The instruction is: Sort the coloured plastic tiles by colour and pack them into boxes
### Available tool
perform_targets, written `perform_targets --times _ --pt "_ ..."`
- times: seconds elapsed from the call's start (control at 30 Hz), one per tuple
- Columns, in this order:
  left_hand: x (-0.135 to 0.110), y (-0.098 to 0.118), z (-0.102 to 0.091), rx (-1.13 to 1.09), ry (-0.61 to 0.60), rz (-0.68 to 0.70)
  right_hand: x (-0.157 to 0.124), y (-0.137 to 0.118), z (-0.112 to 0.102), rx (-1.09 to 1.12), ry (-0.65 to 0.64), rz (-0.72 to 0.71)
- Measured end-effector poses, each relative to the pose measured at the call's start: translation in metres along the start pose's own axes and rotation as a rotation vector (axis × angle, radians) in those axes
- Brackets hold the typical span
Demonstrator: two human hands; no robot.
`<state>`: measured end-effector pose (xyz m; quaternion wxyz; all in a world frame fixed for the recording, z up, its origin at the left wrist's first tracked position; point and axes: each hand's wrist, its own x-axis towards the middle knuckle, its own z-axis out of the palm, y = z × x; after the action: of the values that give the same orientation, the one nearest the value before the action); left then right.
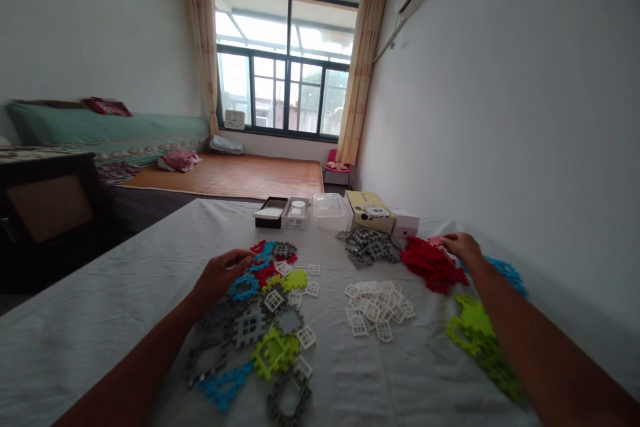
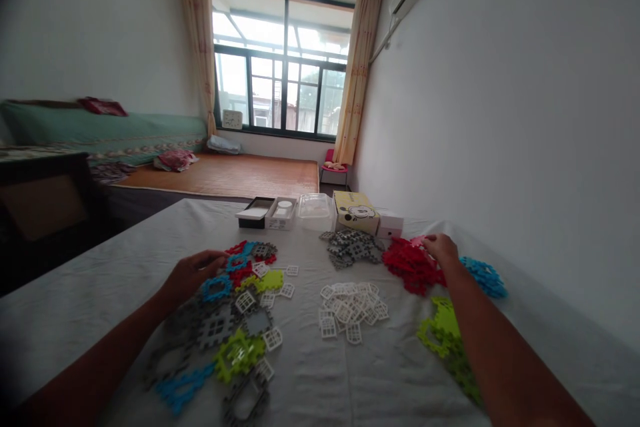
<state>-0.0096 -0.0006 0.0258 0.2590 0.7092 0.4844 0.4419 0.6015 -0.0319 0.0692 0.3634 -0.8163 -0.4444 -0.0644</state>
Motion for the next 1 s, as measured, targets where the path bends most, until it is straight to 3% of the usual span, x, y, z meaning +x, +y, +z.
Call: perform_targets --times 0.17,0.27,0.33,0.43,0.53,0.6,0.73,0.87,1.0 --pt "0.003 -0.017 -0.009 0.062 0.101 -0.019 0.005 0.001 0.005 -0.155 -0.126 -0.032" --pt "0.002 -0.020 -0.007 0.098 0.108 -0.045 -0.011 -0.032 0.014 -0.167 -0.116 -0.147" --pt "0.002 -0.021 -0.003 0.119 0.097 -0.061 -0.041 -0.072 0.025 -0.103 -0.179 -0.331" --pt "0.000 -0.023 0.002 0.125 0.047 -0.068 -0.111 -0.144 0.046 0.108 -0.411 -0.636" --pt "-0.001 -0.027 0.003 0.120 0.025 -0.055 -0.187 -0.204 0.066 0.260 -0.640 -0.852" --pt "-0.002 -0.029 0.003 0.112 0.022 -0.047 -0.225 -0.231 0.078 0.297 -0.719 -0.917" --pt "-0.002 -0.031 0.001 0.107 0.025 -0.040 -0.261 -0.258 0.096 0.245 -0.766 -0.867" --pt "-0.002 -0.028 0.002 0.115 0.031 -0.031 -0.265 -0.268 0.106 0.265 -0.802 -0.775" --pt "-0.001 -0.028 0.002 0.118 0.027 -0.025 -0.261 -0.271 0.104 0.460 -0.904 -0.659"
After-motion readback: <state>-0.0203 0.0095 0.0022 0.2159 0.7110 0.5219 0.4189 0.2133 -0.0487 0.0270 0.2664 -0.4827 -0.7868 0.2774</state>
